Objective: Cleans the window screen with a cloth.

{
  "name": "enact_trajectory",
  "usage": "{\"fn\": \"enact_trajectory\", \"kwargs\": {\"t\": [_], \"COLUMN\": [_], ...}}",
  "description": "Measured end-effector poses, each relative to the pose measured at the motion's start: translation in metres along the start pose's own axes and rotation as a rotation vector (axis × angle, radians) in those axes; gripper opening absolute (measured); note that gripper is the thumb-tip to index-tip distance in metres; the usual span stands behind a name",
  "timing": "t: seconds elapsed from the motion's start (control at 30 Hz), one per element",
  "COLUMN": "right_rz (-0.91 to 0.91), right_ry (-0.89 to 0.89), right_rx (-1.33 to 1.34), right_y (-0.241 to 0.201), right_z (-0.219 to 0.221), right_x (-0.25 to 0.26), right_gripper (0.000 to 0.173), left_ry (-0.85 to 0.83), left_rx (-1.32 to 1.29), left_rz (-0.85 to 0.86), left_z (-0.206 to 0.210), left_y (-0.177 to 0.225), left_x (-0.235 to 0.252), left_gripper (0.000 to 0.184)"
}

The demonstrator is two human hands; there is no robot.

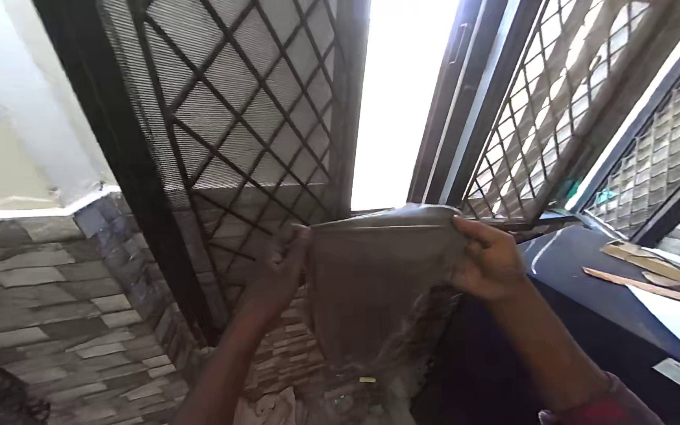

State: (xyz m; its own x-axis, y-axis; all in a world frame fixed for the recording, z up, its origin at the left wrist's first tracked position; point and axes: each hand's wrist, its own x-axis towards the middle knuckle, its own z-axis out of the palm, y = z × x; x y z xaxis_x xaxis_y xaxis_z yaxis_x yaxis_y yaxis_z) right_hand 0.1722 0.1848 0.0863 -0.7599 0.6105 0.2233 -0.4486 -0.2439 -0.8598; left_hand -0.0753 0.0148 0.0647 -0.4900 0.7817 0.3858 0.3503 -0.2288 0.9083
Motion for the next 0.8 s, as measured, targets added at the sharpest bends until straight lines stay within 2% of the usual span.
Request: {"fn": "enact_trajectory", "kwargs": {"t": [0.07,0.13,0.23,0.3,0.33,0.4,0.43,0.5,0.57,0.63,0.73,0.8], "right_rz": [0.138,0.166,0.003,-0.225,-0.258,-0.076,0.048,0.200,0.187,0.102,-0.133,-0.275], "right_ry": [-0.002,-0.017,0.020,0.081,0.117,0.194,0.158,-0.041,-0.128,-0.167,-0.277,-0.182], "right_rx": [0.005,0.064,0.227,0.282,0.328,0.510,0.549,0.498,0.366,0.127,-0.190,-0.193], "right_y": [0.004,0.008,0.016,0.041,0.063,0.111,0.125,0.127,0.110,0.089,0.075,0.070], "right_z": [-0.023,-0.038,-0.044,-0.038,-0.033,-0.015,-0.008,0.004,0.012,0.019,0.023,0.033], "right_x": [-0.010,-0.019,-0.032,-0.039,-0.045,-0.060,-0.066,-0.070,-0.076,-0.080,-0.069,-0.057], "right_gripper": [0.043,0.046,0.047,0.047,0.048,0.045,0.040,0.036,0.026,0.010,0.016,0.017], "left_ry": [0.003,0.001,-0.011,-0.016,-0.025,-0.053,-0.075,-0.099,-0.074,-0.042,-0.021,-0.032], "left_rx": [0.049,0.081,0.060,0.043,0.044,0.123,0.199,0.293,0.290,0.259,0.218,0.208], "left_rz": [0.057,0.127,0.121,0.127,0.132,0.120,0.103,0.038,-0.035,-0.063,-0.056,-0.037], "left_z": [0.009,0.020,0.039,0.054,0.061,0.071,0.071,0.063,0.053,0.046,0.041,0.038], "left_y": [0.010,0.015,0.026,0.033,0.037,0.038,0.034,0.019,0.001,-0.013,-0.028,-0.022], "left_x": [0.009,0.015,0.012,0.007,0.004,-0.001,-0.004,-0.007,-0.003,0.002,0.006,0.008], "left_gripper": [0.029,0.027,0.028,0.029,0.029,0.027,0.027,0.028,0.027,0.025,0.028,0.028]}}
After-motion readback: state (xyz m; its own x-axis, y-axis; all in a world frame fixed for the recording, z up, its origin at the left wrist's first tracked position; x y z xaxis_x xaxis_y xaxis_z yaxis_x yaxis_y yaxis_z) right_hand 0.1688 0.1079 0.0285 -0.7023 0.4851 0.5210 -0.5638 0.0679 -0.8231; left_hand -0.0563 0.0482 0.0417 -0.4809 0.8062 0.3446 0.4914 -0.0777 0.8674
